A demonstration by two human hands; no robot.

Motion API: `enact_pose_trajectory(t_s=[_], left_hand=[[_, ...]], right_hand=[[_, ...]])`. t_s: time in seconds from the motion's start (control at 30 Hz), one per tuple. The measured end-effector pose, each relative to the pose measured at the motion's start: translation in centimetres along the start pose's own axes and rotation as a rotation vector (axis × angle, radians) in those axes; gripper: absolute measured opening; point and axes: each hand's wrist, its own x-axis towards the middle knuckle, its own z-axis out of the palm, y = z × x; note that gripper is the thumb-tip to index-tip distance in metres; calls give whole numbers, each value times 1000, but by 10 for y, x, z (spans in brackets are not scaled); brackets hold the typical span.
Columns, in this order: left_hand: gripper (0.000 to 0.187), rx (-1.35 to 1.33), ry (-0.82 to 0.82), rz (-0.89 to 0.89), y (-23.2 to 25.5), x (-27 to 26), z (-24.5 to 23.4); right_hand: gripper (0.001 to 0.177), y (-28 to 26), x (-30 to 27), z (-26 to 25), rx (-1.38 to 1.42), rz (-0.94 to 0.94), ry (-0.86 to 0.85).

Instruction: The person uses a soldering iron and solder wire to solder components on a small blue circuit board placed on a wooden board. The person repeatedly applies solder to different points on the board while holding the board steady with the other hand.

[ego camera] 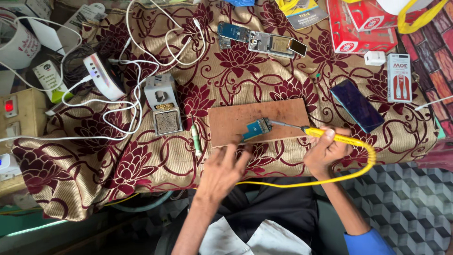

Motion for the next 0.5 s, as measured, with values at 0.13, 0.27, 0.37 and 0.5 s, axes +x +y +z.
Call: enact_pose_trajectory(t_s=[0.13, 0.27, 0.37, 0.5], left_hand=[[57, 11, -9, 12, 13, 16, 10], [88, 72, -86, 28, 6, 30, 12], [99, -6, -149, -75, -3, 25, 1], [100, -11, -15, -83, -3, 16, -9]], right_hand=[[30, -4, -4, 0, 4, 18, 39], [30, 2, -5, -1, 44, 25, 61], [28, 12, -1, 0, 139, 82, 133], [25, 21, -3, -4, 399, 194, 143]])
